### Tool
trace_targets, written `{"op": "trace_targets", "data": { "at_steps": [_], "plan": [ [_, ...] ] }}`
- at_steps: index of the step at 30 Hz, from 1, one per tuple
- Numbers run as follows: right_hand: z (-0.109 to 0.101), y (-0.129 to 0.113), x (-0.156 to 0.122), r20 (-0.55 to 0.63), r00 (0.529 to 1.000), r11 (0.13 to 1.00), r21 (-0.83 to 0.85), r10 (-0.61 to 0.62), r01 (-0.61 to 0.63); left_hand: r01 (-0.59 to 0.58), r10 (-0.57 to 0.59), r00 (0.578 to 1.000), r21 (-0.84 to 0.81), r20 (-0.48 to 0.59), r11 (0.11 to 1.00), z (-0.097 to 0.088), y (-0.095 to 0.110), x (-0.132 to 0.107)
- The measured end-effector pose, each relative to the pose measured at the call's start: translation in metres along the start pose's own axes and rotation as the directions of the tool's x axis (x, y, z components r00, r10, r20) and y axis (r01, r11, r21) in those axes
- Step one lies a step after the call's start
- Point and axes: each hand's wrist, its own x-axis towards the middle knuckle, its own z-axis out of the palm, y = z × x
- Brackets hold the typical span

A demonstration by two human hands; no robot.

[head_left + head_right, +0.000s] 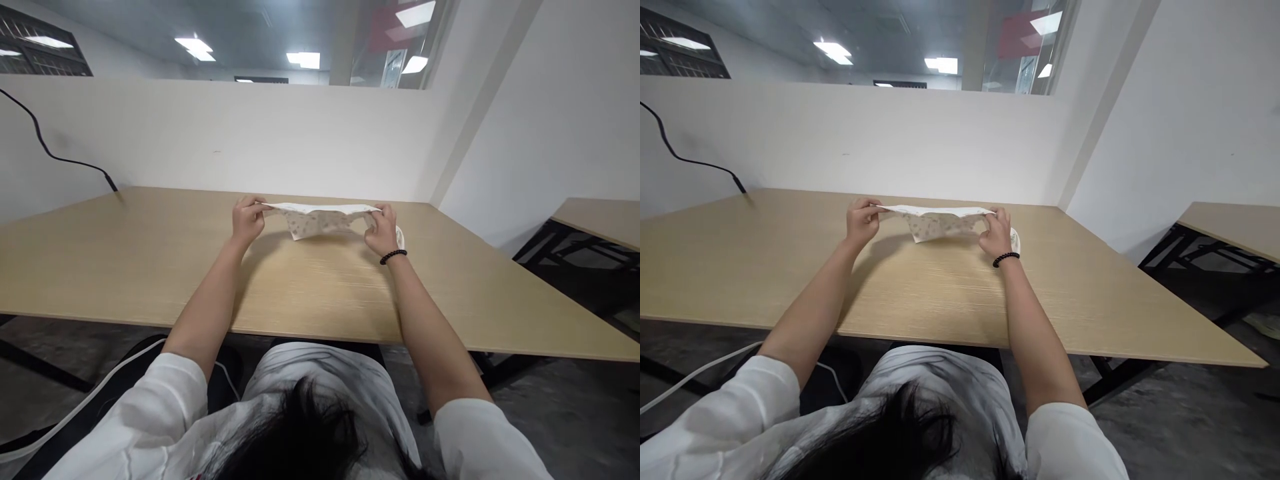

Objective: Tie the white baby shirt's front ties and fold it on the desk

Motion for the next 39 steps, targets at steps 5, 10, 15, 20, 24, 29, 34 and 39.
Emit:
{"op": "trace_targets", "data": {
  "at_steps": [5,10,15,20,24,29,34,39],
  "plan": [
    [-0.023,-0.002,-0.002,0.375,0.927,0.966,0.25,-0.033,-0.067,0.103,0.047,0.882,-0.289,0.469,0.952,-0.015,0.003,0.0],
    [-0.031,0.007,-0.004,0.732,0.678,0.908,0.238,0.064,-0.344,0.404,0.119,0.293,-0.236,0.949,0.884,-0.02,0.004,-0.004],
    [-0.025,0.022,-0.002,0.571,0.752,0.916,0.003,0.329,-0.402,0.375,-0.06,0.473,-0.139,0.879,0.916,-0.009,-0.01,-0.006],
    [-0.025,0.034,-0.008,0.655,0.653,0.923,-0.223,0.38,-0.314,0.294,-0.23,0.436,0.104,0.87,0.95,0.004,-0.028,-0.015],
    [-0.034,0.034,-0.008,0.81,0.483,0.937,-0.225,0.333,-0.269,0.227,-0.161,0.3,0.093,0.94,0.969,0.003,-0.025,-0.017],
    [-0.044,0.031,-0.009,0.885,0.359,0.937,-0.197,0.297,-0.289,0.329,-0.09,0.098,0.053,0.991,0.943,-0.008,-0.008,-0.012],
    [-0.049,0.028,-0.011,0.771,0.559,0.944,-0.17,0.306,-0.283,0.443,-0.034,0.049,0.008,0.998,0.896,-0.016,0.0,-0.008],
    [-0.046,0.031,-0.01,0.814,0.517,0.946,-0.118,0.267,-0.303,0.481,-0.021,-0.012,0.024,1.0,0.876,-0.018,0.0,-0.011]
  ]
}}
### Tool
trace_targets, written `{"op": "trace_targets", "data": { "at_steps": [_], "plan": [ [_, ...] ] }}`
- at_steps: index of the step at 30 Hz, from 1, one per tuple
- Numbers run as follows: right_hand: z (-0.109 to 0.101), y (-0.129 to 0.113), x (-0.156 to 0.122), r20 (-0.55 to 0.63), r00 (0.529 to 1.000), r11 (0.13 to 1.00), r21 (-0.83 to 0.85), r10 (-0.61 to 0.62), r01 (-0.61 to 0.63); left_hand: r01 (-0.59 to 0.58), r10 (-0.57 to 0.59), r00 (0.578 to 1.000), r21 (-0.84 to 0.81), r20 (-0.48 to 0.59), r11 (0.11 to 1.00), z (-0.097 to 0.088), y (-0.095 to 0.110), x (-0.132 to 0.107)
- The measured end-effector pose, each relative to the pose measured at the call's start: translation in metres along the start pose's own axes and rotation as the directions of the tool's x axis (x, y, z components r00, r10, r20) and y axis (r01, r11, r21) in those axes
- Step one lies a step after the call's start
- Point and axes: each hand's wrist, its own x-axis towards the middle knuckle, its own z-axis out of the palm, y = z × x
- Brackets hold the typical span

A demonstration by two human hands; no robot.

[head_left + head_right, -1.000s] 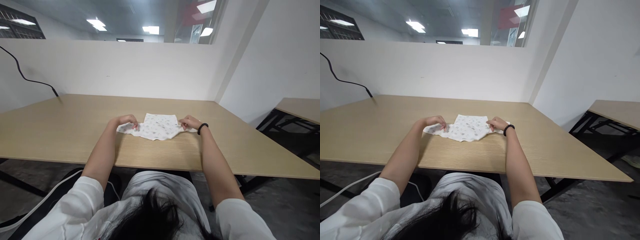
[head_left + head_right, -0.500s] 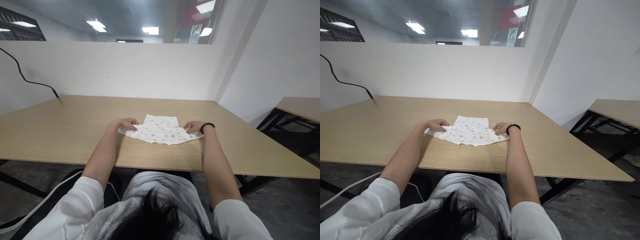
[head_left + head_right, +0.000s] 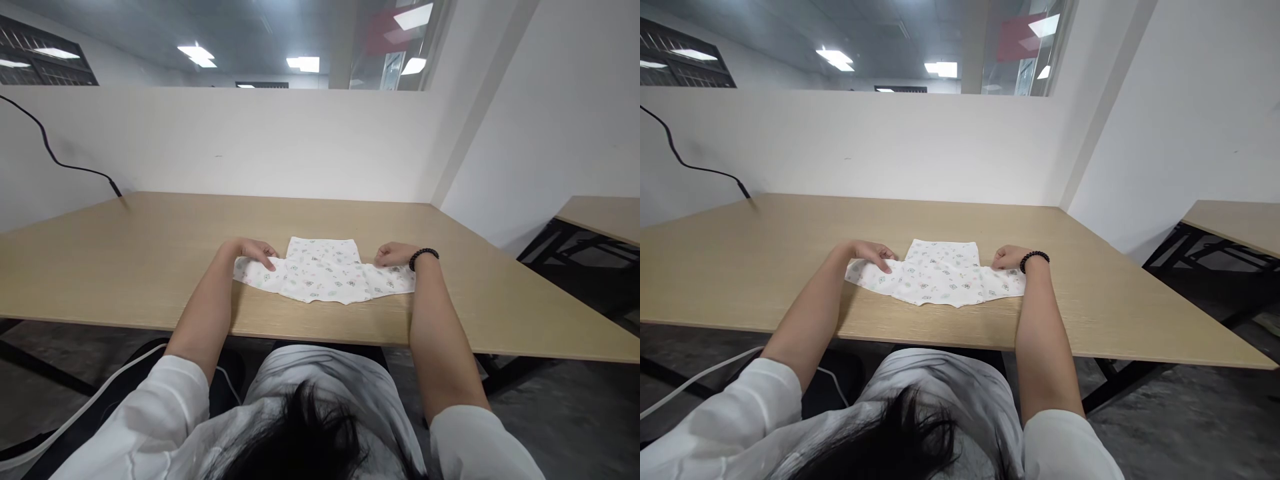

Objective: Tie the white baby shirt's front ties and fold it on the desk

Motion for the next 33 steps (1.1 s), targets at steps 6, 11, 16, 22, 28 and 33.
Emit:
{"op": "trace_targets", "data": {
  "at_steps": [6,11,16,22,28,33],
  "plan": [
    [-0.001,0.007,0.002,0.179,0.981,0.997,-0.029,0.073,-0.068,0.104,-0.105,0.994,-0.087,-0.015,0.991,-0.005,-0.011,0.001],
    [-0.008,0.017,-0.006,0.123,0.987,0.994,0.034,0.103,-0.108,0.075,-0.075,0.997,-0.179,0.005,0.981,-0.012,-0.029,-0.007],
    [-0.017,0.022,-0.025,0.013,1.0,0.959,0.284,0.002,-0.006,0.02,-0.008,0.999,-0.313,0.04,0.95,-0.015,-0.044,-0.024],
    [-0.022,0.005,-0.041,-0.002,0.973,0.694,0.7,-0.233,0.167,-0.226,0.229,0.971,-0.564,-0.068,0.794,-0.007,-0.031,-0.024],
    [-0.001,-0.031,-0.018,0.003,0.94,0.52,0.834,-0.341,0.186,-0.433,0.389,0.896,-0.616,-0.215,0.658,-0.003,-0.021,0.0],
    [0.016,-0.05,-0.003,0.175,0.924,0.591,0.804,-0.341,0.066,-0.437,0.425,0.889,-0.587,-0.169,0.681,-0.003,-0.023,0.015]
  ]
}}
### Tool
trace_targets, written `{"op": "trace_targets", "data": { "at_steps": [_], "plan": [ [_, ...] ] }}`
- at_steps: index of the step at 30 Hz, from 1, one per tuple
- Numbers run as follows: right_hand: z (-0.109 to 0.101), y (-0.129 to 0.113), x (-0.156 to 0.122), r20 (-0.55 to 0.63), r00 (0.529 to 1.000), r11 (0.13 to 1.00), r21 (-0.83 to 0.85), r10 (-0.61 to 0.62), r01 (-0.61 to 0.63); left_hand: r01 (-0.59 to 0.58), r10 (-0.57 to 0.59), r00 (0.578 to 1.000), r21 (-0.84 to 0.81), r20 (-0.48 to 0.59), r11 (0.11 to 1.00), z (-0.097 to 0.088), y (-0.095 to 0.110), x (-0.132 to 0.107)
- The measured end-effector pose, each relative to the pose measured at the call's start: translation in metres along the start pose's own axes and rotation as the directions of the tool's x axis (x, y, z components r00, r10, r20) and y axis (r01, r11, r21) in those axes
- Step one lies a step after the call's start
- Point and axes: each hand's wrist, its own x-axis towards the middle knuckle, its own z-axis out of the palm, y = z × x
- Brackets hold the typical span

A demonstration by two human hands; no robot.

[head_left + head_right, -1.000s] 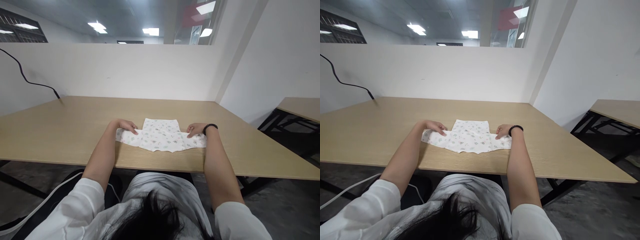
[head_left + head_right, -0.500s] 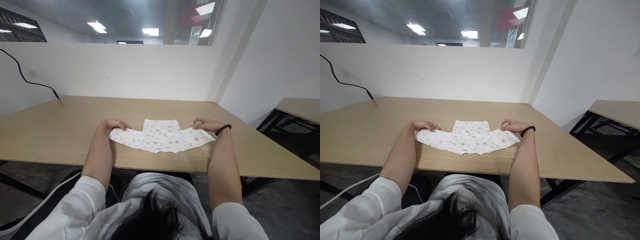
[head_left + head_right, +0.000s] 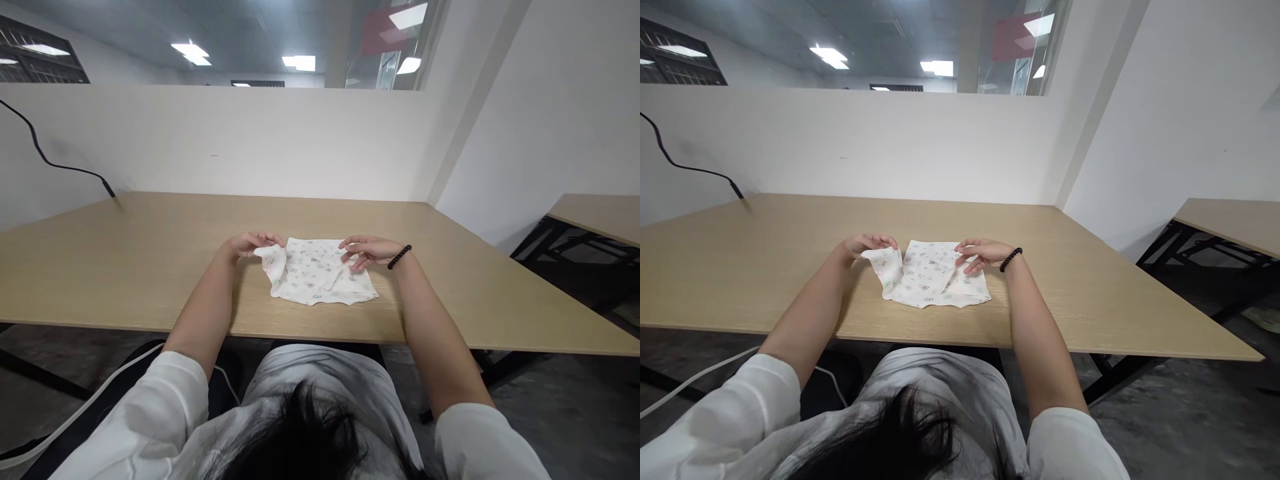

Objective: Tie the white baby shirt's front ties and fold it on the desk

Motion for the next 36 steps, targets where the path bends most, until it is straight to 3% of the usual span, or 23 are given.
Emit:
{"op": "trace_targets", "data": {
  "at_steps": [6,10,13,16,27,32,34,36],
  "plan": [
    [0.0,0.01,0.01,0.039,0.999,0.999,-0.045,-0.023,0.025,-0.035,0.031,0.993,0.035,0.114,0.999,-0.001,-0.003,0.004],
    [0.005,0.018,0.022,0.019,1.0,0.991,-0.13,0.009,-0.006,-0.038,0.027,0.978,0.048,0.209,0.998,0.016,0.005,0.009],
    [0.014,0.021,0.029,0.021,1.0,0.992,-0.13,0.004,-0.001,-0.012,-0.01,0.942,0.065,0.335,0.998,0.033,0.01,0.016],
    [0.022,0.023,0.034,0.019,1.0,0.993,-0.115,-0.005,0.008,0.037,-0.077,0.915,0.107,0.395,0.994,0.044,0.01,0.025],
    [0.027,0.023,0.042,-0.032,0.989,0.962,-0.242,-0.142,0.13,0.066,-0.156,0.932,0.271,0.326,0.96,0.051,0.007,0.032],
    [0.027,0.029,0.048,-0.089,0.986,0.901,-0.423,-0.143,0.092,0.024,-0.129,0.954,0.362,0.269,0.932,0.056,0.019,0.033],
    [0.028,0.03,0.049,-0.138,0.973,0.857,-0.507,-0.182,0.089,0.042,-0.176,0.956,0.487,0.234,0.873,0.062,0.032,0.026],
    [0.032,0.027,0.046,-0.202,0.936,0.787,-0.607,-0.287,0.11,0.106,-0.24,0.964,0.67,0.11,0.734,0.073,0.045,0.011]
  ]
}}
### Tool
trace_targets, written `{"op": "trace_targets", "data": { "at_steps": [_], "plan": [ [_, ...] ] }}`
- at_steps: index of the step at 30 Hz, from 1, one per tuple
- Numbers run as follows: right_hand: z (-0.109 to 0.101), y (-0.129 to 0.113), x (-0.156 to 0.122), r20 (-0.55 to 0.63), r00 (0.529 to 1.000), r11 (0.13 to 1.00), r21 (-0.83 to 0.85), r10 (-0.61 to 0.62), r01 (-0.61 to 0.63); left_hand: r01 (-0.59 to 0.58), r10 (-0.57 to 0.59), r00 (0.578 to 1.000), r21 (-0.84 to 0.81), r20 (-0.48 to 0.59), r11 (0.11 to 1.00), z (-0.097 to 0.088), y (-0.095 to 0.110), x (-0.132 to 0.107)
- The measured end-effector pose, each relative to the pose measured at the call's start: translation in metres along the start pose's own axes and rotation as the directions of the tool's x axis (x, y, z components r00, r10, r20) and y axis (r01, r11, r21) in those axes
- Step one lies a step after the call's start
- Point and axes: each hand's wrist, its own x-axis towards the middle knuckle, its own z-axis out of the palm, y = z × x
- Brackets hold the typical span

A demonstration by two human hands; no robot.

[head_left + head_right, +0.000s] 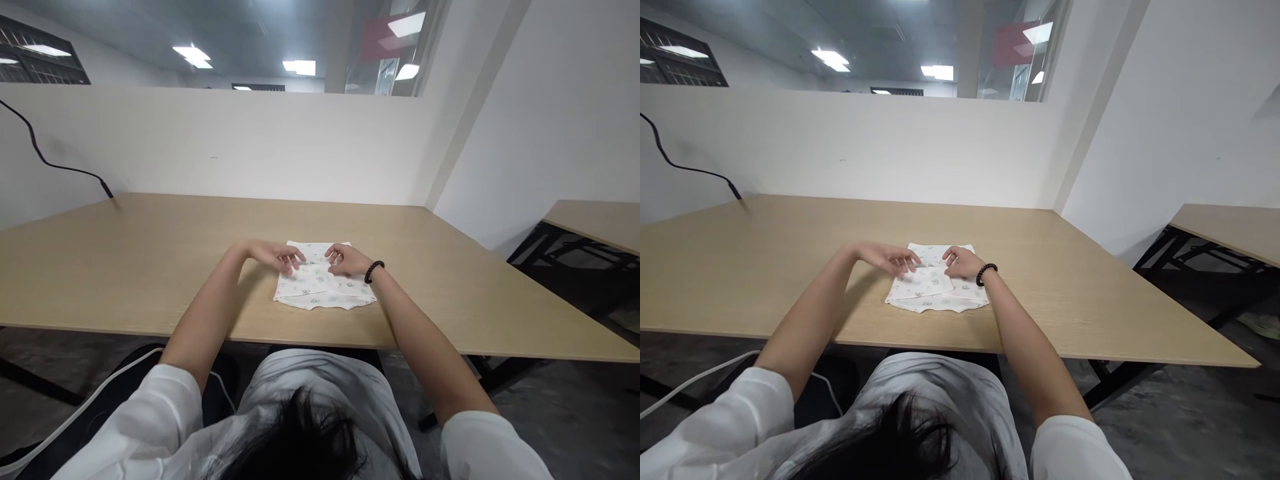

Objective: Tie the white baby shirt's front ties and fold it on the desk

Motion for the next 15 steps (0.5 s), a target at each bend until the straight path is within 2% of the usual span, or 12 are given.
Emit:
{"op": "trace_targets", "data": {
  "at_steps": [1,3,5,6,7,9,11,13,15],
  "plan": [
    [0.001,-0.003,-0.003,-0.065,0.996,0.997,-0.066,-0.054,0.05,0.074,-0.066,0.995,0.114,-0.074,0.991,0.006,0.007,-0.01],
    [0.004,-0.01,-0.014,-0.144,0.966,0.964,-0.192,-0.214,0.185,0.16,-0.089,0.956,0.24,-0.28,0.957,0.025,0.016,-0.028],
    [0.011,-0.015,-0.03,-0.102,0.933,0.912,-0.275,-0.344,0.306,0.151,-0.021,0.916,0.295,-0.401,0.943,0.054,0.015,-0.037],
    [0.016,-0.017,-0.041,-0.053,0.932,0.894,-0.306,-0.359,0.327,0.135,0.014,0.907,0.323,-0.421,0.937,0.07,0.011,-0.038],
    [0.022,-0.018,-0.052,0.002,0.945,0.886,-0.347,-0.328,0.308,0.125,0.039,0.908,0.356,-0.418,0.926,0.086,0.007,-0.036],
    [0.034,-0.017,-0.074,0.047,0.985,0.883,-0.439,-0.164,0.168,0.116,0.057,0.923,0.416,-0.38,0.902,0.116,-0.004,-0.03],
    [0.042,-0.015,-0.095,0.07,0.995,0.868,-0.487,-0.072,0.097,0.126,0.079,0.906,0.443,-0.416,0.888,0.137,-0.01,-0.026],
    [0.044,-0.012,-0.112,0.072,0.994,0.852,-0.513,-0.077,0.103,0.144,0.093,0.883,0.452,-0.461,0.88,0.15,-0.01,-0.027],
    [0.041,-0.008,-0.126,0.032,0.998,0.84,-0.54,-0.052,0.061,0.148,0.106,0.87,0.459,-0.481,0.876,0.155,-0.005,-0.034]
  ]
}}
